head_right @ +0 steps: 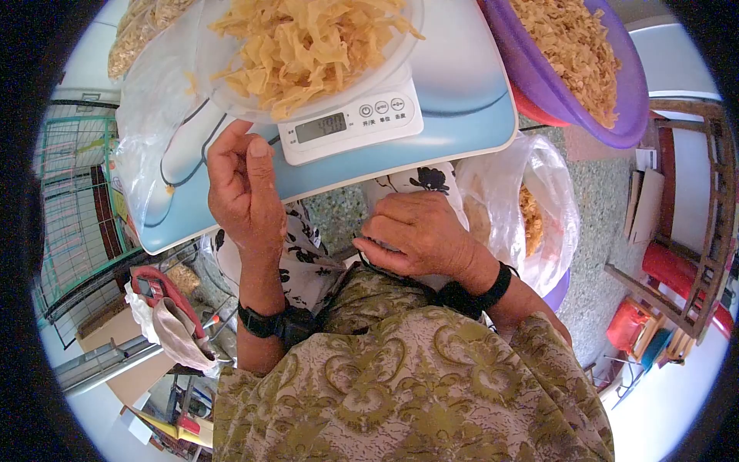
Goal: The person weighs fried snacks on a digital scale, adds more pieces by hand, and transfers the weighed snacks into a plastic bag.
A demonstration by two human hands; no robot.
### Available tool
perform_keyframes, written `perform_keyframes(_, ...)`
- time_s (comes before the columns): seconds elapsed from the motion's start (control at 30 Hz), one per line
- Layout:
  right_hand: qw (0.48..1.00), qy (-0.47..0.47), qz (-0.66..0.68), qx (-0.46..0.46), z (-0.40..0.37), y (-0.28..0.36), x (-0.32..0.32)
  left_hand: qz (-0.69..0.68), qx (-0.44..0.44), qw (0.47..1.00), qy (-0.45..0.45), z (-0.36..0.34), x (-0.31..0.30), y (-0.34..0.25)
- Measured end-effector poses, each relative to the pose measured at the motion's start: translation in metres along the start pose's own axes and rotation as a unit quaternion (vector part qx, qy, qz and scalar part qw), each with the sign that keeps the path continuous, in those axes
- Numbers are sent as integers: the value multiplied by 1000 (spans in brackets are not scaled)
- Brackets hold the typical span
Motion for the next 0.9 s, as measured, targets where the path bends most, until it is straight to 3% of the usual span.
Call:
perform_keyframes(0.8,1000,1,0,10,0,-1,1,-6,18,1000,4,1,0,-3)
perform_keyframes(0.9,1000,4,-2,11,0,-1,0,-61,-4,998,-8,1,-3,-1)
Point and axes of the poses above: each hand's wrist, its own z-axis towards the middle knuckle, its own x-axis out of the palm, y = z × x, the point moved 7 cm from there along z, towards the middle knuckle, and after that the axes turned 13 degrees about y, right-handed, at the moved point
